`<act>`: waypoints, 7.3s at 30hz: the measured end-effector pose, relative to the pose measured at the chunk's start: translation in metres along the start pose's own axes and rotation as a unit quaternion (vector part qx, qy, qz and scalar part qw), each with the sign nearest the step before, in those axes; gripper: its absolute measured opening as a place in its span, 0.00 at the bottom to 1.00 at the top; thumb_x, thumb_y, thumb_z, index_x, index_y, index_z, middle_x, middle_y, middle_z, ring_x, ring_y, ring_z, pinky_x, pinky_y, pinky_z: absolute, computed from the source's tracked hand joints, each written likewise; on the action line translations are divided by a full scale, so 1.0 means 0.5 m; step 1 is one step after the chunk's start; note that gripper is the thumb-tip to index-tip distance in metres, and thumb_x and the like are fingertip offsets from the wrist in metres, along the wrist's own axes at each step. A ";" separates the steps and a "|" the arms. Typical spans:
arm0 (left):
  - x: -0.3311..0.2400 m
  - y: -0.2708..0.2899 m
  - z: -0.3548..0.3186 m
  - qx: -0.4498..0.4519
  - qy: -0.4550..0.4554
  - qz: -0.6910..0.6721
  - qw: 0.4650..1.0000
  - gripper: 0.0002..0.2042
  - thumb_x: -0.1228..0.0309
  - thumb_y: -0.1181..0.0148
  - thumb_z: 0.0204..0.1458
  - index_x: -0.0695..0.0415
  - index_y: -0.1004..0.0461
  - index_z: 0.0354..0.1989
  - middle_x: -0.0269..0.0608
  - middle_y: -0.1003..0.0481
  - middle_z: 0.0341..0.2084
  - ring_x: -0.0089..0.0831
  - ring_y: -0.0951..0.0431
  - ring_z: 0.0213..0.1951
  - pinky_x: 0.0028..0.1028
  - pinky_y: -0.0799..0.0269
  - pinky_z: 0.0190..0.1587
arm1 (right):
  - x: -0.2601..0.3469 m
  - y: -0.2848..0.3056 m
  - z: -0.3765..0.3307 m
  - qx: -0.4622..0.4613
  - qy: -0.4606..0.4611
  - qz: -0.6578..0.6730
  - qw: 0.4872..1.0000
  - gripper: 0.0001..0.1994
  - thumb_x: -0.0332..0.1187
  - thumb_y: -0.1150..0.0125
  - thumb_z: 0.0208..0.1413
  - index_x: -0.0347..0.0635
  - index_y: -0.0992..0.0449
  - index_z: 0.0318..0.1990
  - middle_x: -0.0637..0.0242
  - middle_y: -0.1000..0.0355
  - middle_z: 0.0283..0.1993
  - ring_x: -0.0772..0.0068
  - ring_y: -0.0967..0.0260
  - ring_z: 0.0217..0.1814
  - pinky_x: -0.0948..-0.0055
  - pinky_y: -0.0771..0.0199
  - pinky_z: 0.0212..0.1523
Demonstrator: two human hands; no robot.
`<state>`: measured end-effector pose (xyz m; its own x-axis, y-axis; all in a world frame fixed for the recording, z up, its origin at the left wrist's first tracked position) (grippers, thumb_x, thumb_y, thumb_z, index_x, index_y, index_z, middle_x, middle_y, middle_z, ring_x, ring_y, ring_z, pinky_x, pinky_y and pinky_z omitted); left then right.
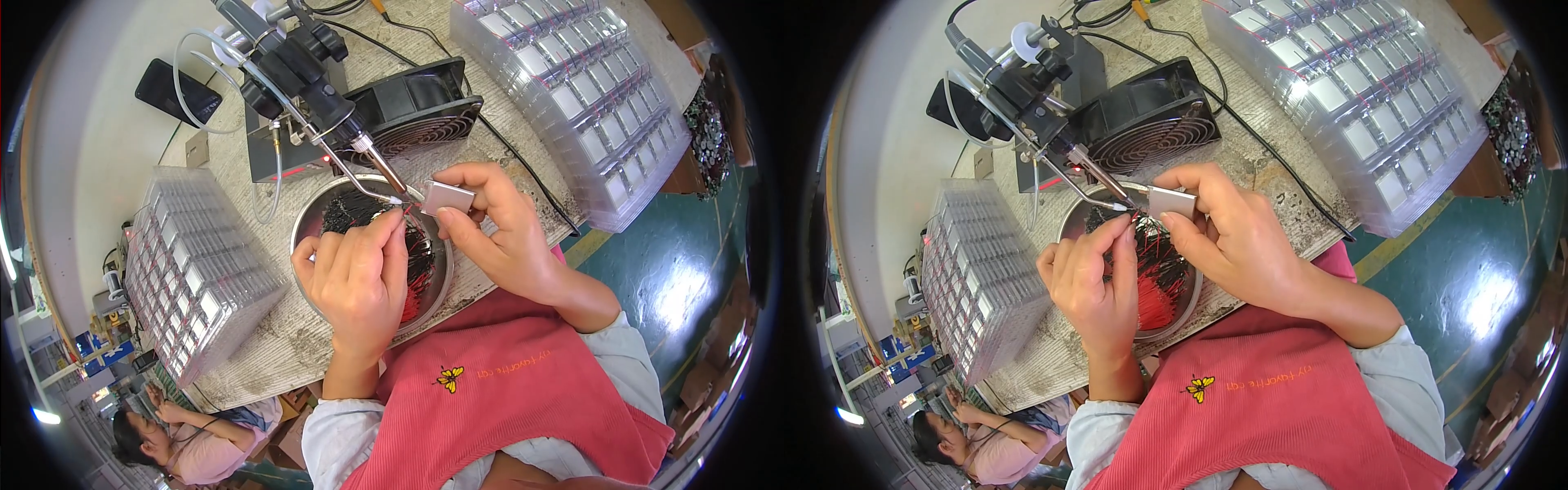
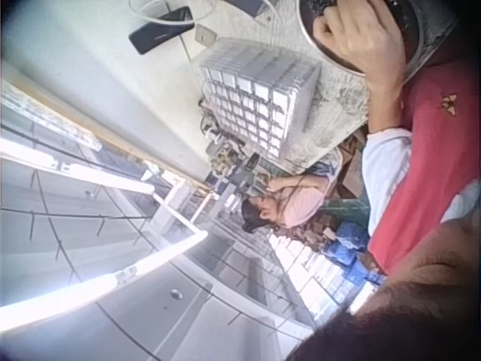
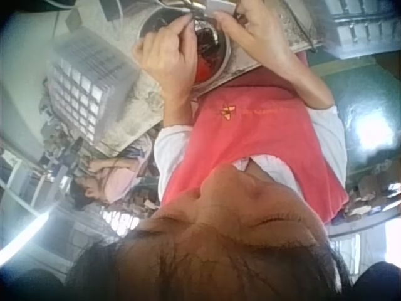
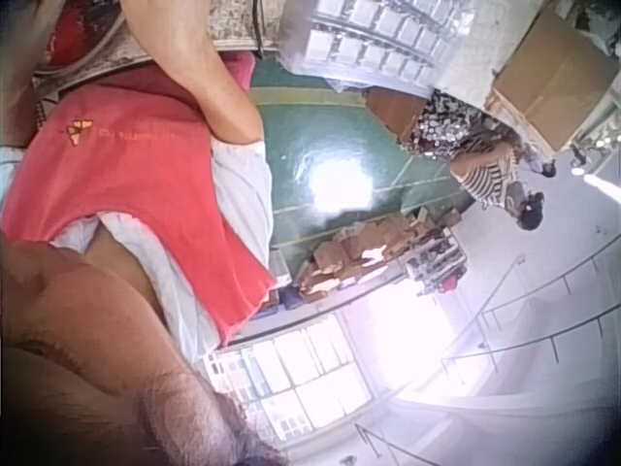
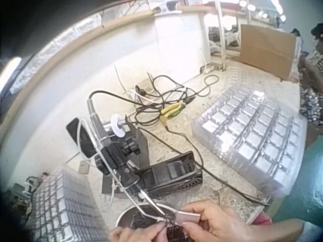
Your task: The person assembles electronic components by processing them with a soldering machine, then inserting the processed components into a plastic tray by hand.
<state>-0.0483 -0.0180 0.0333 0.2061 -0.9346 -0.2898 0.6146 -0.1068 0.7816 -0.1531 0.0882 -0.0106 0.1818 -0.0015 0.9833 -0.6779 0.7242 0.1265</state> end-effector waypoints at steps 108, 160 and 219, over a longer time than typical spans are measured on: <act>-0.005 -0.007 0.005 0.010 0.005 0.019 1.000 0.08 0.72 0.33 0.42 0.47 0.25 0.31 0.29 0.28 0.27 0.28 0.29 0.33 0.35 0.44 0.50 | -0.014 0.000 -0.012 0.020 -0.001 -0.002 1.000 0.11 0.27 0.41 0.54 0.38 0.31 0.44 0.60 0.27 0.25 0.65 0.26 0.24 0.70 0.29 0.25; 0.071 0.013 -0.042 0.111 0.068 -0.002 0.992 0.08 0.71 0.35 0.46 0.54 0.24 0.35 0.35 0.26 0.30 0.33 0.28 0.34 0.32 0.41 0.44 | 0.029 0.325 -0.072 -0.058 0.011 -0.528 0.847 0.10 0.24 0.37 0.41 0.36 0.33 0.31 0.60 0.37 0.32 0.56 0.40 0.39 0.63 0.39 0.39; 0.036 -0.076 -0.066 0.224 0.053 -0.040 0.972 0.05 0.76 0.38 0.44 0.60 0.26 0.30 0.40 0.28 0.31 0.39 0.26 0.32 0.33 0.30 0.34 | -0.032 0.080 -0.037 0.027 -0.068 -0.027 0.997 0.10 0.29 0.35 0.51 0.36 0.32 0.35 0.64 0.30 0.27 0.75 0.32 0.28 0.74 0.31 0.31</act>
<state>-0.0426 -0.0194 -0.0197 0.2634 -0.8799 -0.3954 0.2426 -0.3363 0.9100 -0.1700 0.1299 -0.0237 0.1240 -0.1351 0.9830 -0.7075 0.6826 0.1830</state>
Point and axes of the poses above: each hand's wrist, its own z-axis towards the middle knuckle, its own y-axis out of the back of the hand, x = y × z, the point moved 6 cm from there along z, towards the middle knuckle
